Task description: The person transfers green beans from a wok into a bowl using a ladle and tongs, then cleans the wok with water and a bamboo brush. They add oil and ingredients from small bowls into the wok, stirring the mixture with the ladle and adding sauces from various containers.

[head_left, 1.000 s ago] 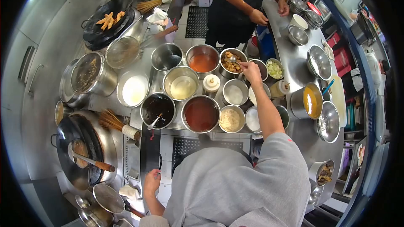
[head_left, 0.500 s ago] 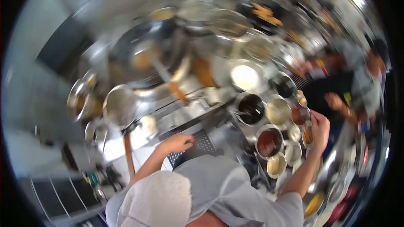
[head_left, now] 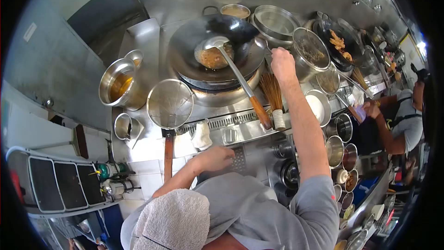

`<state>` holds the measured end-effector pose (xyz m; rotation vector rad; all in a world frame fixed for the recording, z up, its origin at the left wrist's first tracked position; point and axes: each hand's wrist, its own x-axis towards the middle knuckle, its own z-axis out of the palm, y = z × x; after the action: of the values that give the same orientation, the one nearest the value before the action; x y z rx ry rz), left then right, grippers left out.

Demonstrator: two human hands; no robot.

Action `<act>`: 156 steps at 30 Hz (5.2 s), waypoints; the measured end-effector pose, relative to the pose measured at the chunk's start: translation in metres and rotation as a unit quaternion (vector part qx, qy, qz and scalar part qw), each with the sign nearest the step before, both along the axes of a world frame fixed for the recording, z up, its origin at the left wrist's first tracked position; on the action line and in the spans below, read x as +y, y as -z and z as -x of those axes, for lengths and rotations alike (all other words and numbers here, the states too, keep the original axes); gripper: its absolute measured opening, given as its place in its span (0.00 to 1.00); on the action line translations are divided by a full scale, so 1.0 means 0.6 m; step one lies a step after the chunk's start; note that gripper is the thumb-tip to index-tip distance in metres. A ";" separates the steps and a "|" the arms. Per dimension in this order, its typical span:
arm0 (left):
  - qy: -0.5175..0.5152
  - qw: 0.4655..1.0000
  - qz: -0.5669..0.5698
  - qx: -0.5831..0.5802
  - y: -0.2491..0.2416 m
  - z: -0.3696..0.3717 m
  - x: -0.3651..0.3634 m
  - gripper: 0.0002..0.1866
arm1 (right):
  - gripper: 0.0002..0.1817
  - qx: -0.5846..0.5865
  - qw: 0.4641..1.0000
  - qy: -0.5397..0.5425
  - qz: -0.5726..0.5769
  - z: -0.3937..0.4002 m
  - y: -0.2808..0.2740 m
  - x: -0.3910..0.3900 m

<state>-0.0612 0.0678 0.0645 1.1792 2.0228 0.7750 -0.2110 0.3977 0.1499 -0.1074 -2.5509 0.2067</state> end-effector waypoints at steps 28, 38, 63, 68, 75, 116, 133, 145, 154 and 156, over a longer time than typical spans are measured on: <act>-0.068 0.978 0.109 0.167 -0.029 -0.147 0.088 0.20 | 0.14 0.208 0.903 0.323 0.191 -0.861 0.058 0.263; -0.121 0.969 0.031 0.214 -0.040 -0.110 0.061 0.18 | 0.15 -0.085 0.955 -0.199 0.201 -0.166 0.013 -0.079; -0.142 0.967 -0.142 0.155 -0.077 0.072 0.059 0.14 | 0.25 -0.306 0.492 -0.206 0.788 -0.087 0.055 -0.071; -0.215 0.928 -0.166 0.253 -0.111 0.099 0.089 0.13 | 0.23 -0.266 0.645 -0.217 0.682 -0.050 0.080 -0.070; -0.321 0.889 -0.101 0.311 -0.117 0.168 0.145 0.12 | 0.27 -0.352 0.536 -0.260 0.722 -0.029 0.094 -0.043; -0.205 0.891 -0.007 0.406 -0.057 0.185 0.092 0.25 | 0.27 -0.217 0.611 -0.158 0.745 -0.041 0.064 -0.058; -0.285 0.880 -0.057 0.376 -0.051 0.173 0.108 0.37 | 0.30 -0.282 0.683 -0.172 0.651 -0.012 0.070 -0.062; -0.274 0.889 -0.099 0.353 -0.051 0.182 0.089 0.21 | 0.41 -0.463 0.767 -0.190 0.402 -0.206 -0.036 -0.005; -0.273 0.892 -0.064 0.355 -0.060 0.162 0.103 0.12 | 0.39 -0.250 0.711 -0.191 0.630 -0.073 0.086 -0.012; -0.276 0.892 -0.057 0.354 -0.062 0.162 0.104 0.13 | 0.39 -0.240 0.725 -0.173 0.622 -0.062 0.094 -0.034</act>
<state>-0.1584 0.1300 0.1015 1.0413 3.0430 0.8001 -0.1740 0.3773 0.0933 -0.1990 -2.3512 2.2530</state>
